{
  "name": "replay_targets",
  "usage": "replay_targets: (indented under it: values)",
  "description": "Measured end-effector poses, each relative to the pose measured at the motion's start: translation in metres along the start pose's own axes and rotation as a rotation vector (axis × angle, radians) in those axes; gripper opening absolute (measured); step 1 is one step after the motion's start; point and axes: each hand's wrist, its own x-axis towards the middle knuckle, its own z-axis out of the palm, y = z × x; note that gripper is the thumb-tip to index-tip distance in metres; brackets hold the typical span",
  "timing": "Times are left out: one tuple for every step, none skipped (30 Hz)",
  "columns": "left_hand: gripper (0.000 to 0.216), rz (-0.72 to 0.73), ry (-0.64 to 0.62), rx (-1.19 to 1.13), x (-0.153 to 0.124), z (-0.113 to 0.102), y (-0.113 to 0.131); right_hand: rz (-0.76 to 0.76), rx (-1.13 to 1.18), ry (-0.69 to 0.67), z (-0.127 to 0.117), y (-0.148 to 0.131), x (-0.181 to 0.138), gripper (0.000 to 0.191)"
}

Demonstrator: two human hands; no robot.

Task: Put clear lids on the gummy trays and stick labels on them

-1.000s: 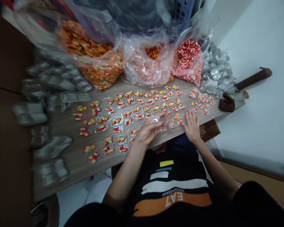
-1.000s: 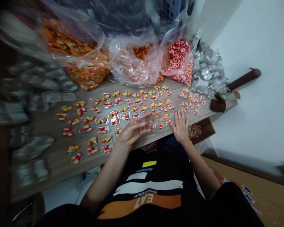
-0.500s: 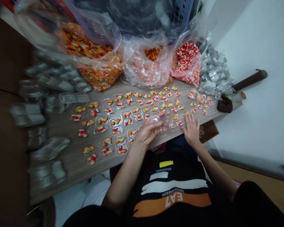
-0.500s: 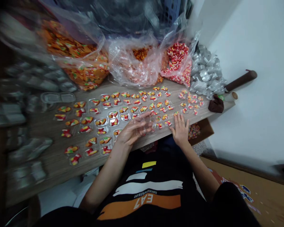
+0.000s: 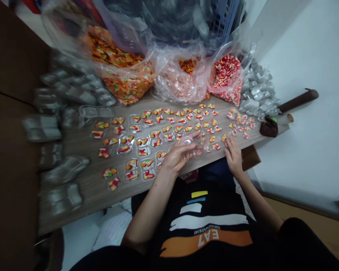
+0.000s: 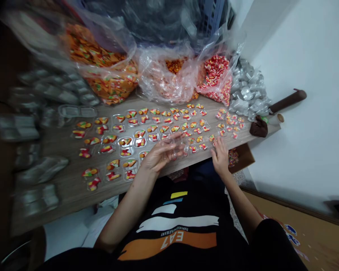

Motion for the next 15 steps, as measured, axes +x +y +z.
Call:
replay_targets:
  values:
    - [0.066, 0.002, 0.005, -0.007, -0.001, 0.0, 0.0, 0.029, 0.041, 0.06, -0.002, 0.002, 0.001, 0.05]
    - [0.067, 0.003, 0.019, -0.013, -0.002, -0.001, 0.001, 0.059, 0.066, 0.114, -0.004, 0.003, 0.003, 0.048]
    - [0.068, 0.001, 0.038, -0.015, -0.003, -0.001, 0.001, 0.086, 0.075, 0.155, -0.004, 0.004, 0.004, 0.046]
    - [0.069, -0.003, 0.057, -0.015, -0.005, -0.002, 0.001, 0.107, 0.072, 0.179, -0.003, 0.005, 0.006, 0.044]
    - [0.07, -0.008, 0.074, -0.013, -0.006, -0.002, 0.001, 0.121, 0.058, 0.19, -0.001, 0.005, 0.009, 0.043]
    - [0.07, -0.014, 0.085, -0.01, -0.006, -0.002, 0.001, 0.133, 0.036, 0.191, 0.001, 0.004, 0.012, 0.043]
    - [0.071, -0.021, 0.092, -0.006, -0.007, -0.001, 0.001, 0.143, 0.008, 0.186, 0.004, 0.003, 0.015, 0.044]
    - [0.071, -0.028, 0.094, -0.001, -0.006, 0.0, 0.001, 0.151, -0.022, 0.175, 0.006, 0.002, 0.019, 0.045]
    - [0.07, -0.034, 0.095, 0.004, -0.006, 0.0, 0.001, 0.156, -0.051, 0.161, 0.008, 0.001, 0.022, 0.046]
    - [0.069, -0.036, 0.094, 0.008, -0.005, 0.001, 0.001, 0.161, -0.074, 0.144, 0.009, 0.001, 0.026, 0.046]
    - [0.067, -0.036, 0.093, 0.012, -0.004, 0.002, 0.001, 0.165, -0.092, 0.127, 0.01, 0.001, 0.029, 0.046]
    - [0.066, -0.036, 0.092, 0.015, -0.003, 0.002, 0.001, 0.165, -0.102, 0.11, 0.009, 0.001, 0.031, 0.045]
    - [0.065, -0.035, 0.092, 0.017, -0.002, 0.003, 0.001, 0.163, -0.107, 0.095, 0.008, 0.002, 0.033, 0.046]
    - [0.064, -0.033, 0.092, 0.018, -0.001, 0.003, 0.001, 0.159, -0.108, 0.083, 0.006, 0.003, 0.034, 0.046]
    - [0.064, -0.033, 0.095, 0.018, 0.0, 0.004, 0.001, 0.157, -0.107, 0.074, 0.004, 0.005, 0.034, 0.047]
